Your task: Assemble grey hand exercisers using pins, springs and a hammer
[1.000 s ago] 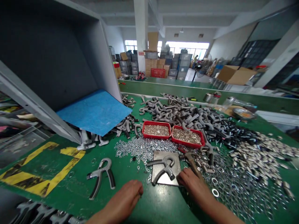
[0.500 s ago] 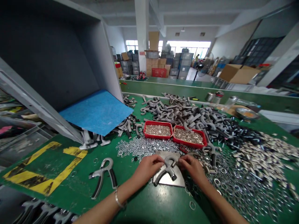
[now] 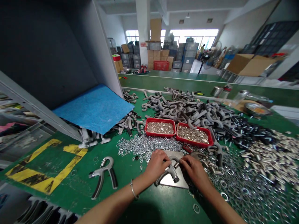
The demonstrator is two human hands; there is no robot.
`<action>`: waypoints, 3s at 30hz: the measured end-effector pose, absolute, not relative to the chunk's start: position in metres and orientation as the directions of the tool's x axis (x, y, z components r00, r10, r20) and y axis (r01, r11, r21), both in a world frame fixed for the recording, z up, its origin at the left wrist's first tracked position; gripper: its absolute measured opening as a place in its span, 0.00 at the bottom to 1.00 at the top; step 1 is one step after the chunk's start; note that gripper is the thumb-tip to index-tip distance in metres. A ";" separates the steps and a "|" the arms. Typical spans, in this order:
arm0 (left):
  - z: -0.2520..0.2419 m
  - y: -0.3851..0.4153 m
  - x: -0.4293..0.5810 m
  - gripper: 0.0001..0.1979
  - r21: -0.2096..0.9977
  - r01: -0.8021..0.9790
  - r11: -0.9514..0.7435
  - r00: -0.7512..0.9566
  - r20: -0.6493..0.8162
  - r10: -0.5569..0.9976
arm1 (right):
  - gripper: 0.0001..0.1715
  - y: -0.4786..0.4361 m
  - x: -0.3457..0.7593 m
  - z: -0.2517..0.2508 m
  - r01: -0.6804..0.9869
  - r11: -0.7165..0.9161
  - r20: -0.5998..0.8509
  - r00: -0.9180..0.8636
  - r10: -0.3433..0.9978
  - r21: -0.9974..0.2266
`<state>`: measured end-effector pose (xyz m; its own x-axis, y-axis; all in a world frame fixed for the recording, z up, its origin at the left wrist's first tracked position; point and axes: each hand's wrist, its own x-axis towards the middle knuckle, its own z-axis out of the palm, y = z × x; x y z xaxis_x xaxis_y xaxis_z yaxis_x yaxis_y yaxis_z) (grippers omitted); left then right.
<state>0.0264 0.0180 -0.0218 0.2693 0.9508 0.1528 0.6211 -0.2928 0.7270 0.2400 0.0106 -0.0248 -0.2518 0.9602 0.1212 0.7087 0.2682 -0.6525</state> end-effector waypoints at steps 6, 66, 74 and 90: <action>-0.023 0.015 0.031 0.06 0.563 0.726 -0.394 0.336 0.209 0.918 | 0.14 0.012 0.241 -0.024 0.770 0.452 0.168 -0.424 0.890 -0.451; -0.026 -0.029 0.014 0.22 0.708 0.665 -0.238 0.267 0.072 0.961 | 0.08 0.054 0.276 -0.003 0.908 0.254 0.176 -0.206 0.963 -0.333; -0.029 -0.032 0.007 0.25 0.694 0.684 -0.225 0.270 0.045 0.962 | 0.19 0.009 0.217 0.006 0.199 -0.075 -0.090 -0.067 0.994 -0.977; 0.022 0.066 -0.014 0.12 0.319 0.840 -0.439 0.410 0.158 0.899 | 0.18 0.072 0.286 0.028 0.969 0.204 0.052 -0.199 0.979 -0.142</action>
